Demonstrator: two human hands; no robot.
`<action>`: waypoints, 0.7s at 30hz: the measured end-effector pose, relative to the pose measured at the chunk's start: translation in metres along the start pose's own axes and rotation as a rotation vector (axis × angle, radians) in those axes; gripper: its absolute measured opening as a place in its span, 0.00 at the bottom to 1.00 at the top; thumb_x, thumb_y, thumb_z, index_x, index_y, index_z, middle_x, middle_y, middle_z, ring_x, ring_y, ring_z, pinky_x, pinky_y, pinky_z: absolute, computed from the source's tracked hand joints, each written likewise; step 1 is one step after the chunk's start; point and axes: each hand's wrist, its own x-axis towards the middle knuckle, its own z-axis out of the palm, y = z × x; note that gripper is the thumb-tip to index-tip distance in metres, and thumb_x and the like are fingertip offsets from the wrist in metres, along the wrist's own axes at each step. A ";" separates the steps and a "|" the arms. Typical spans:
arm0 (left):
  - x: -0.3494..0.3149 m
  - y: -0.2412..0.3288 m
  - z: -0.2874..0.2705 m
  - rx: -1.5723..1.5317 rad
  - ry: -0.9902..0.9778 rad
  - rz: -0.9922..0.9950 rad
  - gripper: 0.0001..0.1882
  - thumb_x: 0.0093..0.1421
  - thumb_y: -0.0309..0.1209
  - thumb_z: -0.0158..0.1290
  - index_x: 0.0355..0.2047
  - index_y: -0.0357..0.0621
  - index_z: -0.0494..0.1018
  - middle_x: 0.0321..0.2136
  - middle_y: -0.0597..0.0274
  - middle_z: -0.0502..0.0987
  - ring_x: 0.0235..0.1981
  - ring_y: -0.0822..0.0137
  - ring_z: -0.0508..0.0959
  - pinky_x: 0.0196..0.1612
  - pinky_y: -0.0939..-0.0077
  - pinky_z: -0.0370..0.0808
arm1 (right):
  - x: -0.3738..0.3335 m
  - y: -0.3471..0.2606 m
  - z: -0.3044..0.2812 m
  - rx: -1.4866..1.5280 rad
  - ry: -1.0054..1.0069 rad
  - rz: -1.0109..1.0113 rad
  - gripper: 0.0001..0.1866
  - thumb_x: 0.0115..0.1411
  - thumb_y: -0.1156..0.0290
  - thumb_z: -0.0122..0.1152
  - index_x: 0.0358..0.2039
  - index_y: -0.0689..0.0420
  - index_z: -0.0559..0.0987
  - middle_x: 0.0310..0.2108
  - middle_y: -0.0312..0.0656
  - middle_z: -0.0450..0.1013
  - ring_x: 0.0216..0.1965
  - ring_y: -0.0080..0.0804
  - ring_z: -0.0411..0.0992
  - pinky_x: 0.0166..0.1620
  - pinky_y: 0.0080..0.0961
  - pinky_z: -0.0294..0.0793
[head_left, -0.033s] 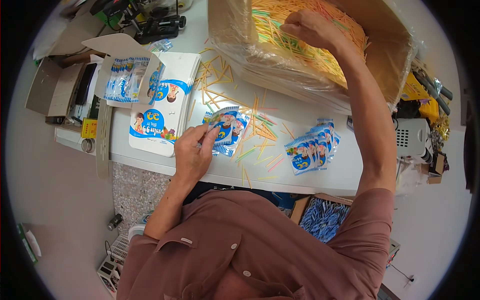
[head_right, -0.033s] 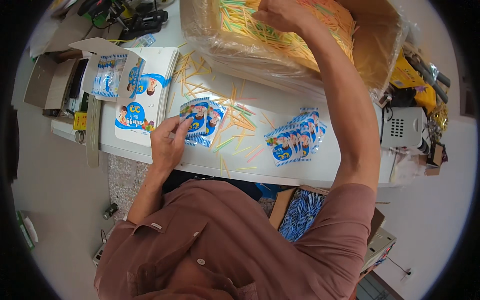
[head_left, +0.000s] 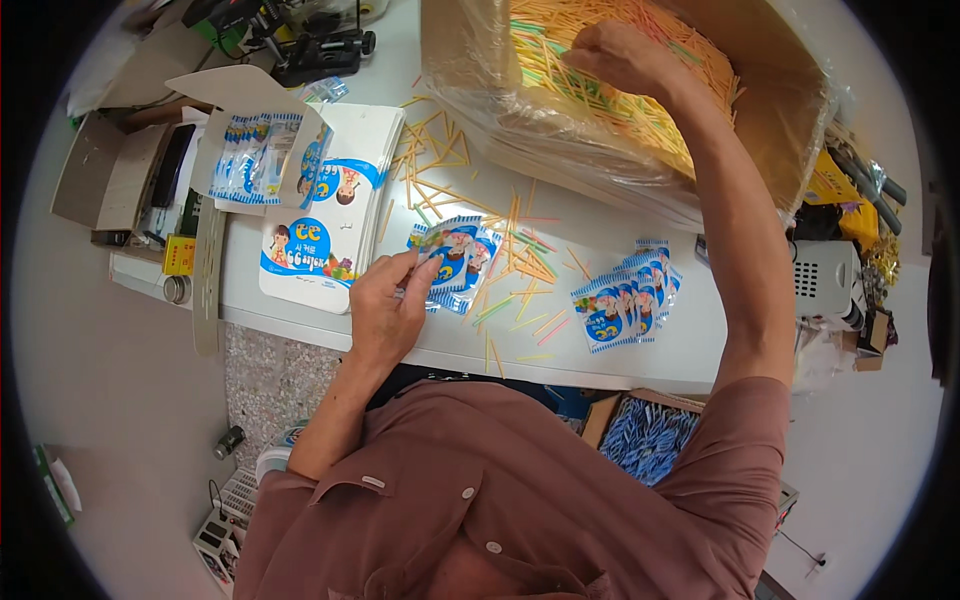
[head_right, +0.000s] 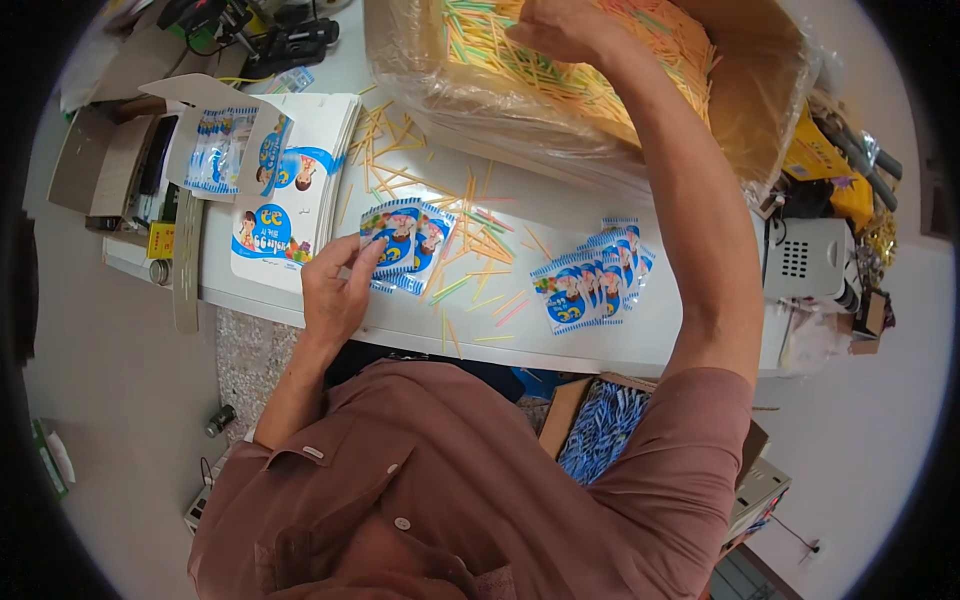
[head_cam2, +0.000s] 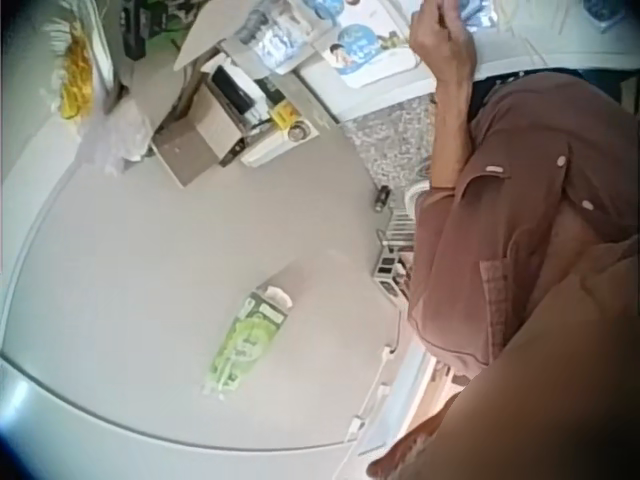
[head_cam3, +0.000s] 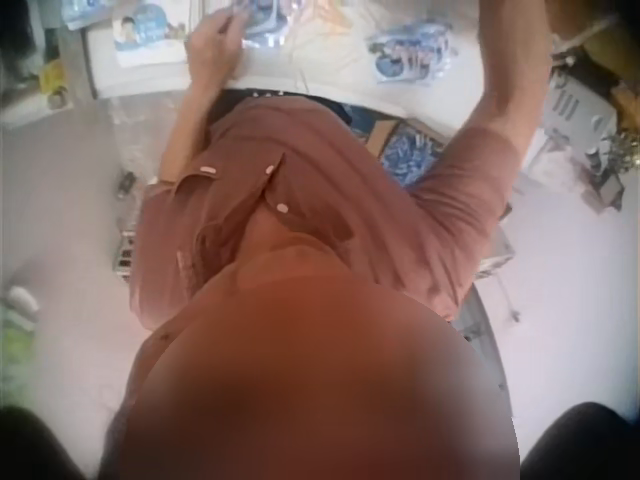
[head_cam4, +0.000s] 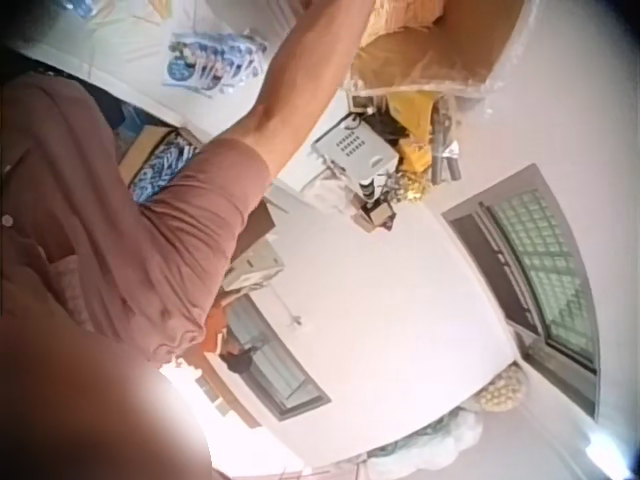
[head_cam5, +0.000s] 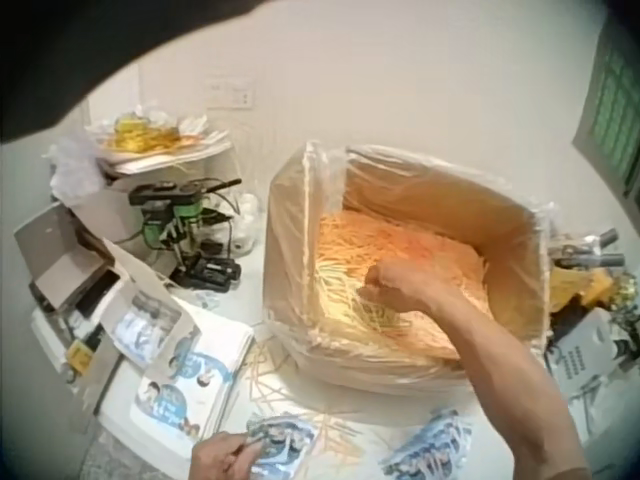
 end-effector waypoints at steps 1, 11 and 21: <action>0.000 0.000 -0.001 -0.043 -0.002 0.008 0.09 0.59 0.28 0.62 0.36 0.34 0.79 0.22 0.52 0.77 0.22 0.64 0.77 0.25 0.72 0.71 | 0.006 0.009 0.010 0.012 0.031 -0.046 0.25 0.63 0.50 0.57 0.37 0.64 0.80 0.33 0.53 0.76 0.36 0.49 0.75 0.41 0.39 0.73; 0.002 -0.006 -0.003 -0.143 -0.009 -0.018 0.08 0.59 0.27 0.62 0.36 0.33 0.78 0.23 0.52 0.78 0.23 0.68 0.76 0.26 0.74 0.71 | 0.018 -0.002 0.021 -0.013 -0.080 -0.004 0.26 0.59 0.50 0.60 0.34 0.66 0.79 0.30 0.56 0.75 0.34 0.49 0.75 0.39 0.41 0.73; 0.002 -0.010 0.000 -0.147 -0.007 0.006 0.08 0.58 0.26 0.62 0.35 0.33 0.78 0.23 0.52 0.77 0.22 0.67 0.76 0.25 0.74 0.71 | 0.014 -0.005 0.029 -0.074 -0.091 -0.013 0.20 0.61 0.57 0.54 0.34 0.66 0.75 0.35 0.57 0.74 0.39 0.52 0.72 0.44 0.42 0.70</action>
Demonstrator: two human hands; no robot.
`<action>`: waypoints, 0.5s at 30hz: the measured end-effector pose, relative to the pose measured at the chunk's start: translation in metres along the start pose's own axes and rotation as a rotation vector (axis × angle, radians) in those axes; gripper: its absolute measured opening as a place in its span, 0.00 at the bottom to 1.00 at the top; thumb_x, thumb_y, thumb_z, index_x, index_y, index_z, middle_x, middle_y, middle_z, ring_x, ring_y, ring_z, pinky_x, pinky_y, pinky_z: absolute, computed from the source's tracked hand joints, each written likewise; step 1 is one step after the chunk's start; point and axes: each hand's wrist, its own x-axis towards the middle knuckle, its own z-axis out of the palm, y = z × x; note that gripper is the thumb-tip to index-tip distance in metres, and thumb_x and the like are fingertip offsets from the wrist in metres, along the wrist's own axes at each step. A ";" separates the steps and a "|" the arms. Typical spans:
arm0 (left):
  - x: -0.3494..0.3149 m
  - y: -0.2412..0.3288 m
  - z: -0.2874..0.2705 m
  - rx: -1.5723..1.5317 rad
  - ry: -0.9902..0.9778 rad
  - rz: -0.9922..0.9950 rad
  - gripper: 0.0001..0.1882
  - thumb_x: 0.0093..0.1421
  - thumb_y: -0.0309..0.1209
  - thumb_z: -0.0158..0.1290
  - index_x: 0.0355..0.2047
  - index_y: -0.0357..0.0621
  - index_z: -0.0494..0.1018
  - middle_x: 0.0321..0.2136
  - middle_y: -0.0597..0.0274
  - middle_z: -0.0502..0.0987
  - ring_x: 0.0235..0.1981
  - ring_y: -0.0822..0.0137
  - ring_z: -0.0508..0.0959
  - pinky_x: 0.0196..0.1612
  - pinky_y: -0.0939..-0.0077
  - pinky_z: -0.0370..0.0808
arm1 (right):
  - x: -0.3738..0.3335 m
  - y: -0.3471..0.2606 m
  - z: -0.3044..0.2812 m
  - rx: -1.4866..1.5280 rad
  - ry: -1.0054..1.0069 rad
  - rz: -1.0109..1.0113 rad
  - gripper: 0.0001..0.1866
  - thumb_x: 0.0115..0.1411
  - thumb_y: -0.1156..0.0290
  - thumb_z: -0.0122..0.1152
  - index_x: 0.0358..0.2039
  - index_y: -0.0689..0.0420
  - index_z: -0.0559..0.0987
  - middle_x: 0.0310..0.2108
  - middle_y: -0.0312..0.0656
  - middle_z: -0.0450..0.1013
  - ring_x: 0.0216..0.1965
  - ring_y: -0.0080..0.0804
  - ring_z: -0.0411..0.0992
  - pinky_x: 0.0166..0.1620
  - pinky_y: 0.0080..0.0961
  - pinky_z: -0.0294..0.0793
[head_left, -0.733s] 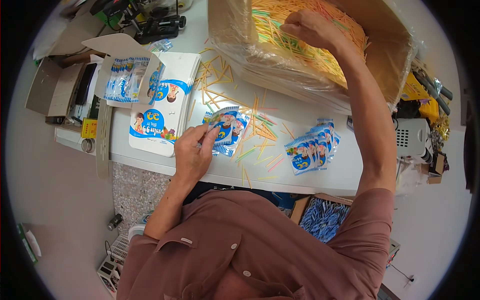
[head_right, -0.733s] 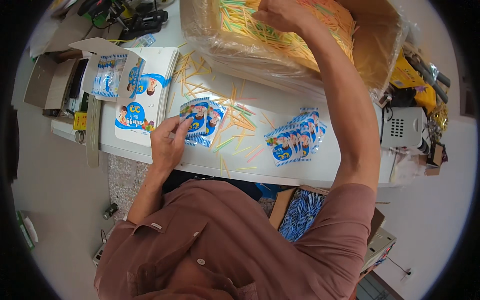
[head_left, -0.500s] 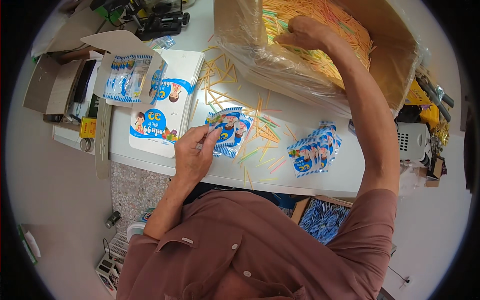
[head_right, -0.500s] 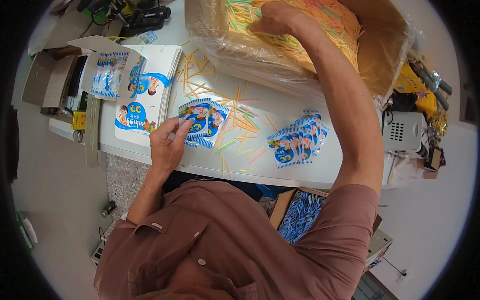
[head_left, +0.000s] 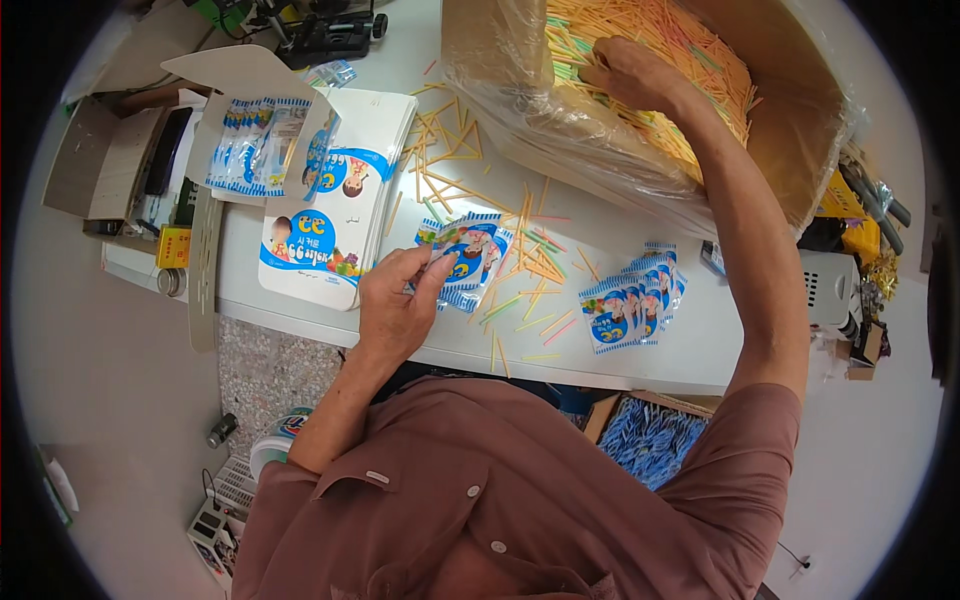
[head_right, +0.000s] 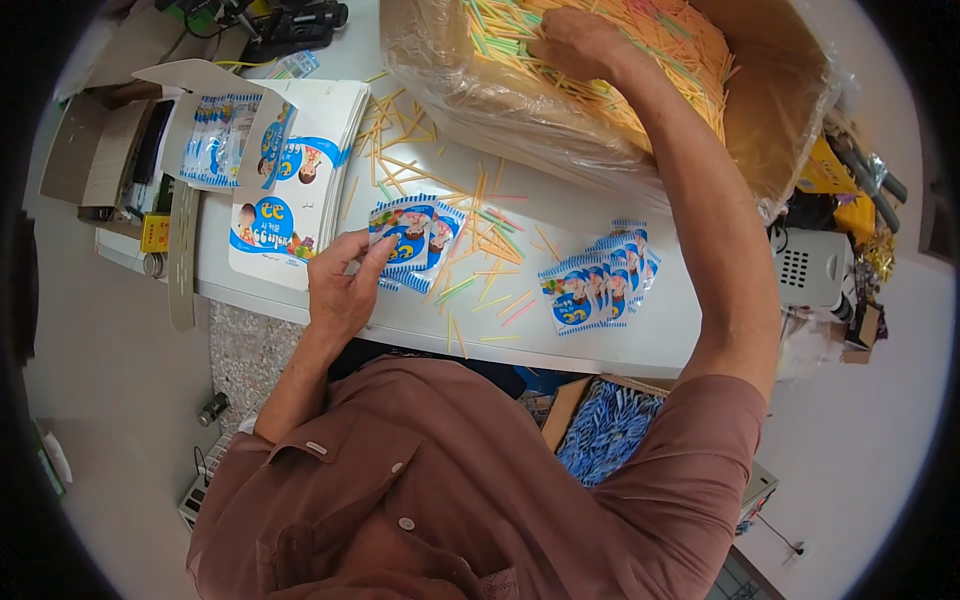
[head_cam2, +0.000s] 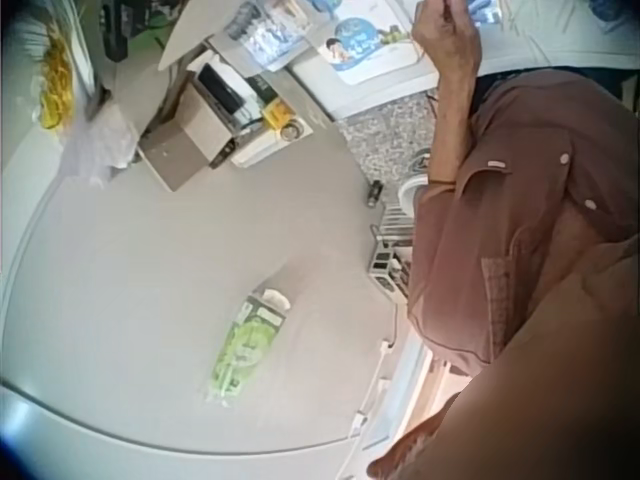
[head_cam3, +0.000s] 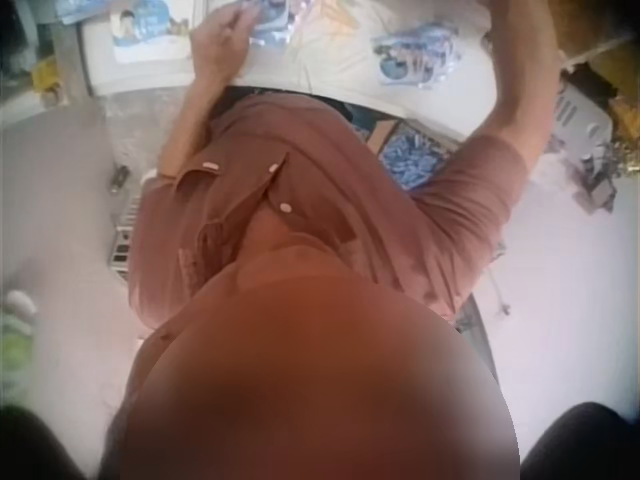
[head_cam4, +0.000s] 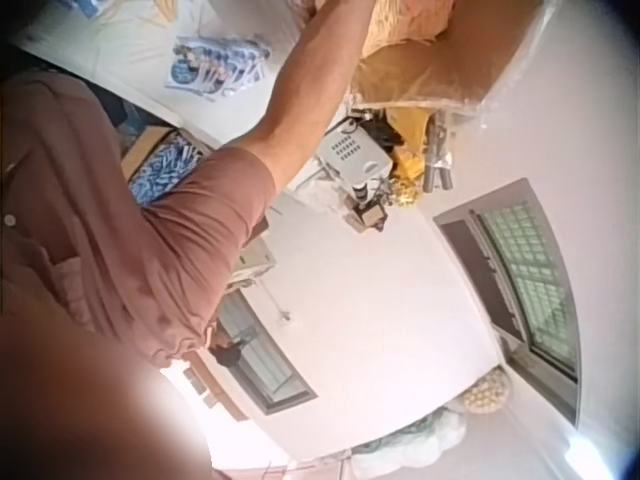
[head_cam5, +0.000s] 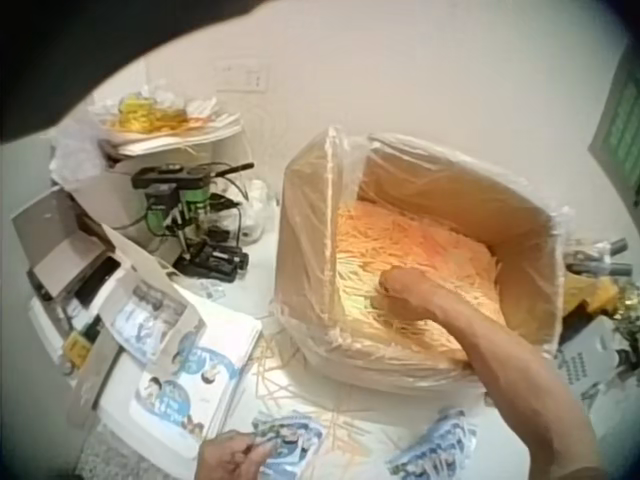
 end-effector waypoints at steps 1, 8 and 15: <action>-0.001 -0.002 0.000 0.001 -0.004 -0.008 0.08 0.58 0.26 0.62 0.35 0.33 0.78 0.23 0.52 0.77 0.22 0.67 0.76 0.25 0.74 0.71 | 0.000 0.001 0.006 -0.010 0.016 0.013 0.20 0.63 0.57 0.52 0.36 0.66 0.74 0.38 0.57 0.74 0.41 0.53 0.72 0.47 0.43 0.70; -0.002 0.005 -0.002 -0.019 0.000 -0.024 0.09 0.58 0.27 0.62 0.33 0.32 0.77 0.24 0.52 0.78 0.22 0.68 0.76 0.25 0.75 0.70 | -0.006 -0.009 0.018 -0.183 0.105 0.019 0.20 0.66 0.58 0.45 0.39 0.66 0.72 0.42 0.58 0.73 0.47 0.55 0.71 0.53 0.48 0.65; -0.004 0.007 -0.007 -0.040 0.016 -0.019 0.09 0.59 0.27 0.62 0.35 0.32 0.78 0.24 0.52 0.78 0.23 0.70 0.76 0.26 0.76 0.72 | -0.019 0.017 0.006 0.032 0.124 0.009 0.17 0.67 0.61 0.46 0.40 0.64 0.73 0.38 0.56 0.73 0.41 0.55 0.72 0.45 0.46 0.70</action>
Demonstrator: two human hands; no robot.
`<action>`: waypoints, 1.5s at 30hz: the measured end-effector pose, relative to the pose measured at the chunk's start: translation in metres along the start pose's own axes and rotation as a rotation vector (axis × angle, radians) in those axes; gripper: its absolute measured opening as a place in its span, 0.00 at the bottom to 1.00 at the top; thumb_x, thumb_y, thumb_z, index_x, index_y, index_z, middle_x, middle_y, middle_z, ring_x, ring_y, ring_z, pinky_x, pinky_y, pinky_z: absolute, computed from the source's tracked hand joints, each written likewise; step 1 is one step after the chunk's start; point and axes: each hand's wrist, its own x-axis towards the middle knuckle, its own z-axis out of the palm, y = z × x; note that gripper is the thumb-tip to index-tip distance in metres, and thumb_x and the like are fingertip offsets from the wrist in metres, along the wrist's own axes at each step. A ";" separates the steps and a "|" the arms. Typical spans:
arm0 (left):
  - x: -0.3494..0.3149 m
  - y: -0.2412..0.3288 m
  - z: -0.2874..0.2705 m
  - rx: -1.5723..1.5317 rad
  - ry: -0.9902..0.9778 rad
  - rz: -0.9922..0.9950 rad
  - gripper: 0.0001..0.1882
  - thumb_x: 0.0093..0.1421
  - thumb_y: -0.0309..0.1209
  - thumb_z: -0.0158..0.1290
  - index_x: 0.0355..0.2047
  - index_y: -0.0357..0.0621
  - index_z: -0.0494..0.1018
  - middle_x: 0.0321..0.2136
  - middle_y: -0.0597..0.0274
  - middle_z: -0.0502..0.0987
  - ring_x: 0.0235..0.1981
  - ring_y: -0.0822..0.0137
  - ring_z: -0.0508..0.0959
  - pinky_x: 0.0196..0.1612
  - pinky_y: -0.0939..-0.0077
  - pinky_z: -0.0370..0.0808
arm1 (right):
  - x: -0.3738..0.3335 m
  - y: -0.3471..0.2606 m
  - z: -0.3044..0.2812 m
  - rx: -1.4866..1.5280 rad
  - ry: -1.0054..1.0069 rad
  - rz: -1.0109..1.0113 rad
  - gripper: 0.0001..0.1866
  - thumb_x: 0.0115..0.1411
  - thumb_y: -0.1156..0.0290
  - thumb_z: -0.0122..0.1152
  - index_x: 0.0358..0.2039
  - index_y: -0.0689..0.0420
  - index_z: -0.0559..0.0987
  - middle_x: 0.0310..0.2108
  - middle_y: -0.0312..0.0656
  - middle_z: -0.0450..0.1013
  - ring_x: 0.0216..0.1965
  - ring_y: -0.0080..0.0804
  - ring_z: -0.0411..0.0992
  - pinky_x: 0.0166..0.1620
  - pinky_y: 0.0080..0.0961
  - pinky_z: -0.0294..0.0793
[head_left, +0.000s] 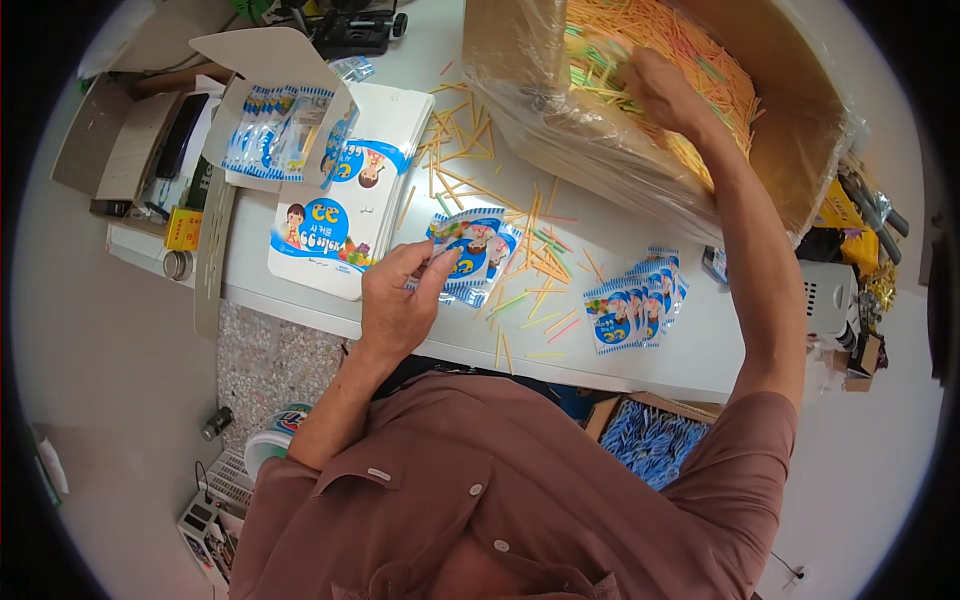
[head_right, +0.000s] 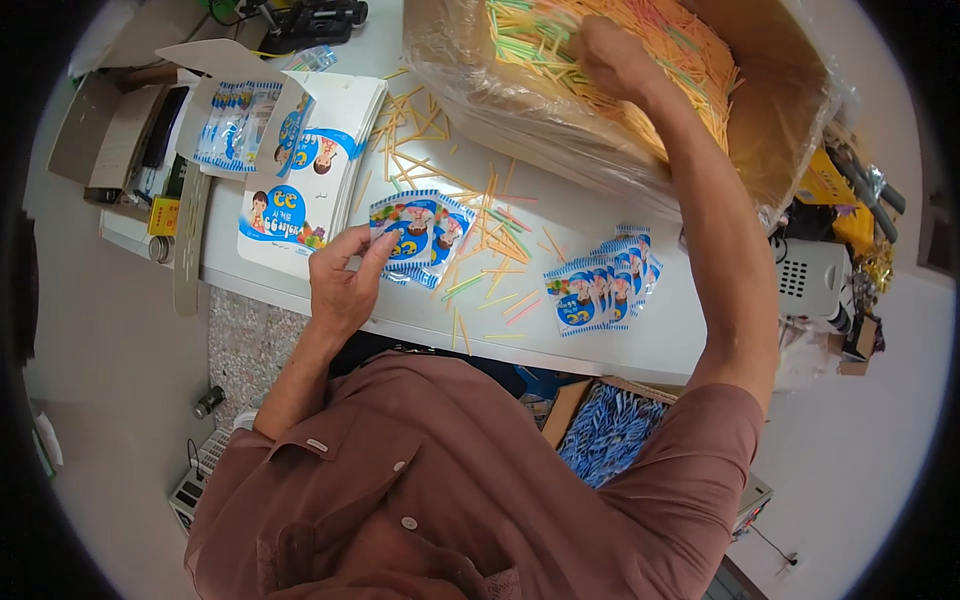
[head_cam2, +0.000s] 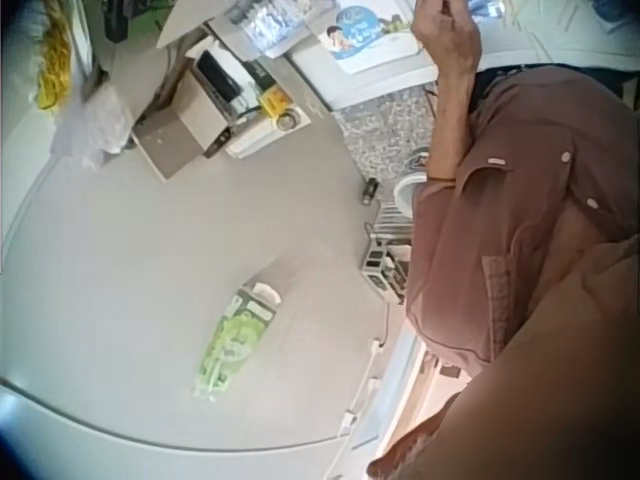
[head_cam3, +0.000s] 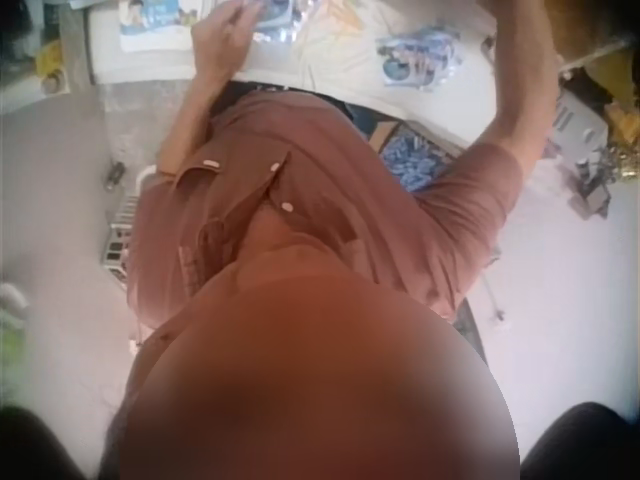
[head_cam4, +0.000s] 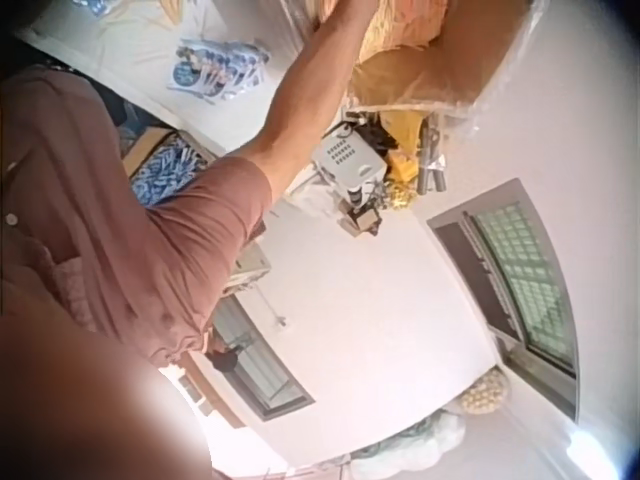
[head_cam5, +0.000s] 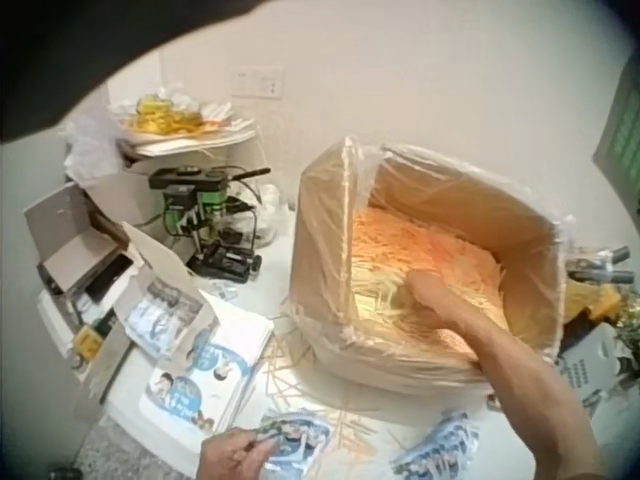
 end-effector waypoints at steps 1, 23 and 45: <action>0.001 0.005 -0.003 -0.031 0.010 -0.034 0.09 0.60 0.27 0.61 0.35 0.32 0.78 0.25 0.54 0.79 0.24 0.72 0.77 0.28 0.78 0.72 | -0.004 0.005 -0.003 0.104 0.035 0.017 0.17 0.70 0.59 0.45 0.38 0.63 0.71 0.32 0.55 0.71 0.38 0.51 0.71 0.43 0.41 0.68; 0.125 0.121 0.023 -0.705 0.041 0.129 0.13 0.65 0.33 0.55 0.36 0.30 0.78 0.33 0.63 0.81 0.32 0.80 0.76 0.37 0.83 0.72 | -0.080 0.007 -0.061 1.373 0.058 0.122 0.13 0.72 0.62 0.46 0.41 0.59 0.72 0.33 0.36 0.72 0.32 0.20 0.75 0.32 0.15 0.76; 0.109 0.119 0.100 -0.413 -0.527 -0.085 0.12 0.63 0.31 0.56 0.38 0.31 0.78 0.27 0.63 0.81 0.26 0.81 0.75 0.26 0.83 0.72 | -0.181 -0.156 0.024 2.419 -0.219 0.254 0.15 0.68 0.64 0.47 0.40 0.65 0.73 0.24 0.44 0.70 0.16 0.24 0.63 0.14 0.17 0.61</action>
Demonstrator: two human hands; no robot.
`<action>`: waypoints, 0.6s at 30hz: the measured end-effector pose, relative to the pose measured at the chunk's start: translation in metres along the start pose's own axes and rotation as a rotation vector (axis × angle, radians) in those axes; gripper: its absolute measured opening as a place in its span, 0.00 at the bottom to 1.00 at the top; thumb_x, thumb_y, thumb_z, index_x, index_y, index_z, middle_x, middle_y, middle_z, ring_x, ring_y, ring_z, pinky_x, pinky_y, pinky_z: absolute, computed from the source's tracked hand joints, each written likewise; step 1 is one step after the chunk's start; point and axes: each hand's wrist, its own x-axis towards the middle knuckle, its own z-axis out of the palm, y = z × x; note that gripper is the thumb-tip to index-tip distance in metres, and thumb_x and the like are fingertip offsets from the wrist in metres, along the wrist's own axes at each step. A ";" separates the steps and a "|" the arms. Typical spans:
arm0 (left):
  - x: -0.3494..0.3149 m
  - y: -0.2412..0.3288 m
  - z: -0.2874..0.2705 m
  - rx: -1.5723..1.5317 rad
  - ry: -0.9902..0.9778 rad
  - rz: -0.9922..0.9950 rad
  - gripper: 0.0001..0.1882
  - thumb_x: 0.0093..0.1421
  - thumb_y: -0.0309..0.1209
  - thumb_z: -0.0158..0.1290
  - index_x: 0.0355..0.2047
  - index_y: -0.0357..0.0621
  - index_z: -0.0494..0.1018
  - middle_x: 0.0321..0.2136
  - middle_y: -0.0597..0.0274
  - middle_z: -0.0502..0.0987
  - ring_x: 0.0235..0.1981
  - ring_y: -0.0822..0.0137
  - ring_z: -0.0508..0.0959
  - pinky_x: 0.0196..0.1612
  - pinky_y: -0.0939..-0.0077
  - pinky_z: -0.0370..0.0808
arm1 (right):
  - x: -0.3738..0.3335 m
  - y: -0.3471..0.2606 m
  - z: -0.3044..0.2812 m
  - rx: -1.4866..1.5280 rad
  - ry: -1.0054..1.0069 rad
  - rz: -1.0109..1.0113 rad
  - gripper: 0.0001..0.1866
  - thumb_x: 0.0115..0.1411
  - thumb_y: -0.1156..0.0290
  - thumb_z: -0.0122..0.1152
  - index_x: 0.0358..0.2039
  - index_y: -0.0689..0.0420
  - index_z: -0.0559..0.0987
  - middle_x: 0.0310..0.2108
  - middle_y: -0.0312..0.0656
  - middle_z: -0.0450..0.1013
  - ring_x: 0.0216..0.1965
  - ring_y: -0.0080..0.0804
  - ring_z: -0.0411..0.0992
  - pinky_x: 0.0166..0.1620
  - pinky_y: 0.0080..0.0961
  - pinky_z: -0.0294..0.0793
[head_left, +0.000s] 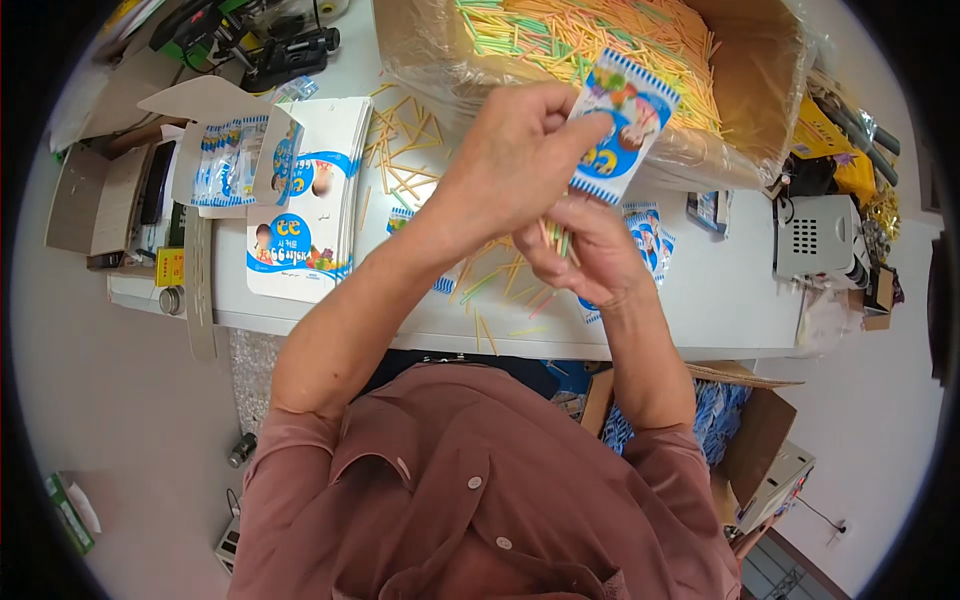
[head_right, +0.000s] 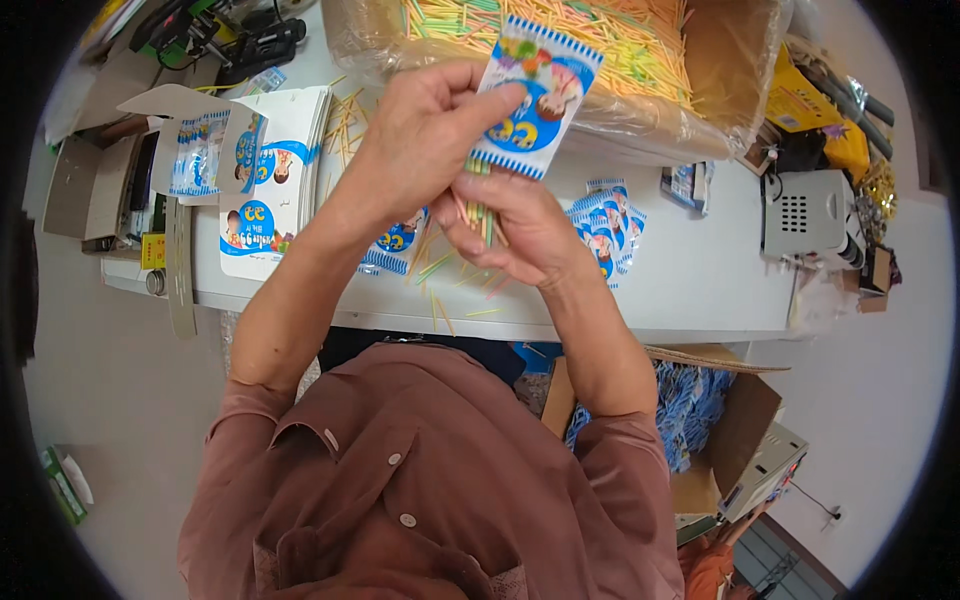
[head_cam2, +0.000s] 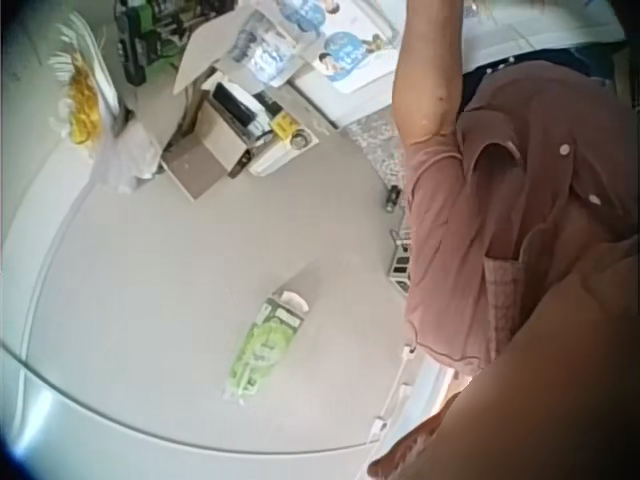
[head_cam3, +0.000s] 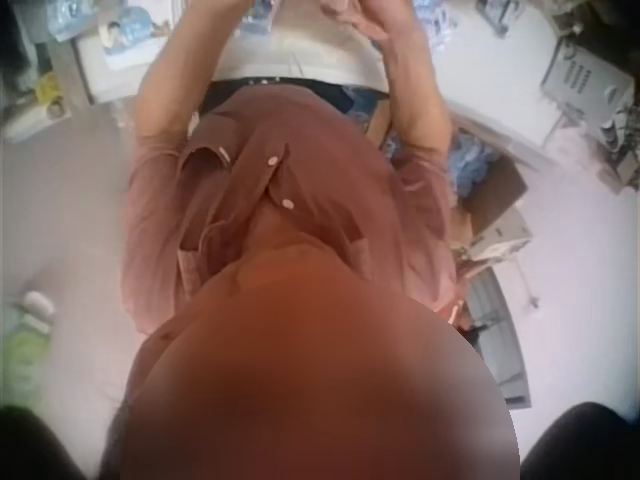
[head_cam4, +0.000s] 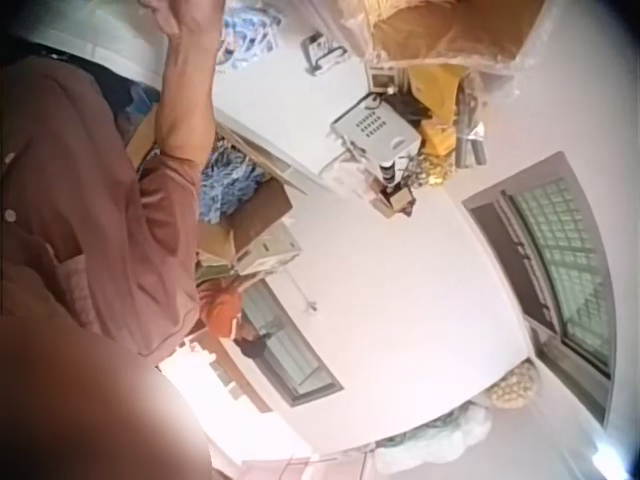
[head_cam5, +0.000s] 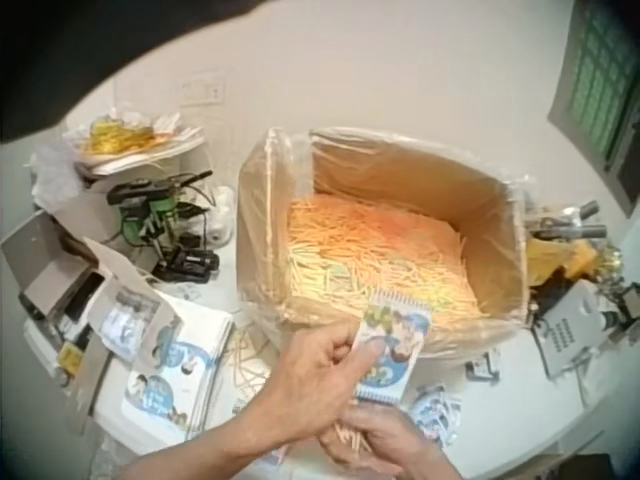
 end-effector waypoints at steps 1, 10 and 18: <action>-0.009 -0.002 0.002 -0.013 -0.024 -0.026 0.12 0.64 0.31 0.55 0.39 0.31 0.78 0.28 0.62 0.81 0.27 0.81 0.76 0.28 0.83 0.73 | -0.004 0.007 -0.006 -0.091 -0.034 0.014 0.15 0.69 0.64 0.48 0.39 0.66 0.74 0.23 0.43 0.69 0.16 0.24 0.65 0.14 0.17 0.60; -0.059 -0.065 -0.012 -0.210 0.253 0.027 0.12 0.65 0.34 0.55 0.38 0.35 0.76 0.24 0.68 0.77 0.23 0.83 0.69 0.23 0.81 0.66 | 0.003 0.053 -0.024 -0.382 0.234 0.024 0.12 0.69 0.61 0.53 0.36 0.57 0.73 0.22 0.36 0.69 0.18 0.22 0.66 0.18 0.16 0.61; -0.098 -0.074 -0.050 -0.463 0.481 -0.004 0.10 0.68 0.29 0.52 0.44 0.34 0.75 0.38 0.61 0.81 0.36 0.79 0.79 0.39 0.85 0.75 | 0.032 0.052 -0.108 -0.650 0.483 -0.703 0.09 0.71 0.65 0.50 0.39 0.58 0.71 0.35 0.38 0.73 0.39 0.26 0.72 0.48 0.25 0.69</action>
